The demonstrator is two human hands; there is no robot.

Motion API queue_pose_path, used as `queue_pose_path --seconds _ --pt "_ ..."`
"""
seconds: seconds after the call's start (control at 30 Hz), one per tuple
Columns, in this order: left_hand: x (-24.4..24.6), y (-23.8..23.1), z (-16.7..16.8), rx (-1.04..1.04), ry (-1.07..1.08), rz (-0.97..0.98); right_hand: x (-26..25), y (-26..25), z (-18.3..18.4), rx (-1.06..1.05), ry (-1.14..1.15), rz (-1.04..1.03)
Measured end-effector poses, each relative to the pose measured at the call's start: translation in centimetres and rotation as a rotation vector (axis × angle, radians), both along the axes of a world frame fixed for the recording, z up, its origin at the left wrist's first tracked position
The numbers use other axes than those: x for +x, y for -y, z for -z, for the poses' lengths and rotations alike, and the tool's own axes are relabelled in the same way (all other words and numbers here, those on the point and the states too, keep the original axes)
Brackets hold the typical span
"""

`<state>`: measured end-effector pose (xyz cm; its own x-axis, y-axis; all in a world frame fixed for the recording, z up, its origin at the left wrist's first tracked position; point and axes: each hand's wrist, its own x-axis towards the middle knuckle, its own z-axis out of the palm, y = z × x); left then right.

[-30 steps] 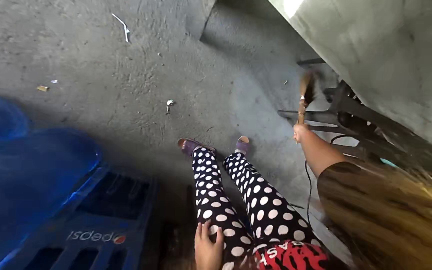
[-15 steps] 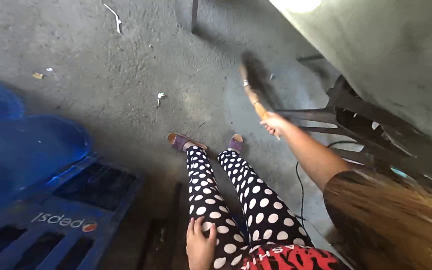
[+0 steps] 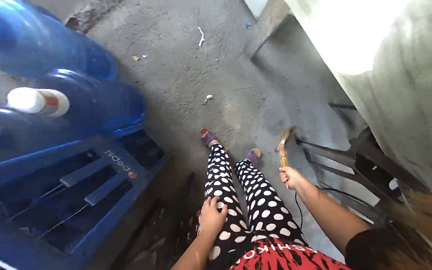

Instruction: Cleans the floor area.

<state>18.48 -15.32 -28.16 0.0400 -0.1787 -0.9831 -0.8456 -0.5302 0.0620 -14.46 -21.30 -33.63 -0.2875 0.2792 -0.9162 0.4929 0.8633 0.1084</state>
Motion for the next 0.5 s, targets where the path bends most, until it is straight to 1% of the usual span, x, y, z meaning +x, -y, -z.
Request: queue_pose_path --seconds 0.07,0.2,0.23,0.3,0.37,0.4,0.43,0.5 --pt "1.1 0.5 -0.1 -0.012 -0.008 -0.048 3.6 4.1 1.4 -0.024 0.118 0.064" --pt "2.7 1.1 0.4 0.013 -0.007 -0.09 14.5 15.0 4.2 -0.217 0.388 0.086" --pt "2.9 1.3 0.6 0.031 -0.009 -0.093 16.5 17.6 5.2 -0.257 0.459 0.085" --pt "3.4 1.8 0.6 0.065 -0.018 -0.11 18.8 21.6 6.9 -0.314 0.591 0.067" --pt "3.8 2.2 0.7 0.077 -0.024 -0.141 18.8 24.0 6.8 -0.356 0.634 0.017" --pt "4.0 2.4 0.7 0.08 -0.025 -0.154 17.8 24.1 6.2 -0.38 0.624 -0.049" --pt "4.1 2.8 0.7 0.091 -0.03 -0.161 16.1 23.4 5.5 -0.405 0.603 -0.133" --pt "4.3 3.6 0.7 0.092 -0.038 -0.173 11.9 20.3 3.5 -0.411 0.491 -0.273"
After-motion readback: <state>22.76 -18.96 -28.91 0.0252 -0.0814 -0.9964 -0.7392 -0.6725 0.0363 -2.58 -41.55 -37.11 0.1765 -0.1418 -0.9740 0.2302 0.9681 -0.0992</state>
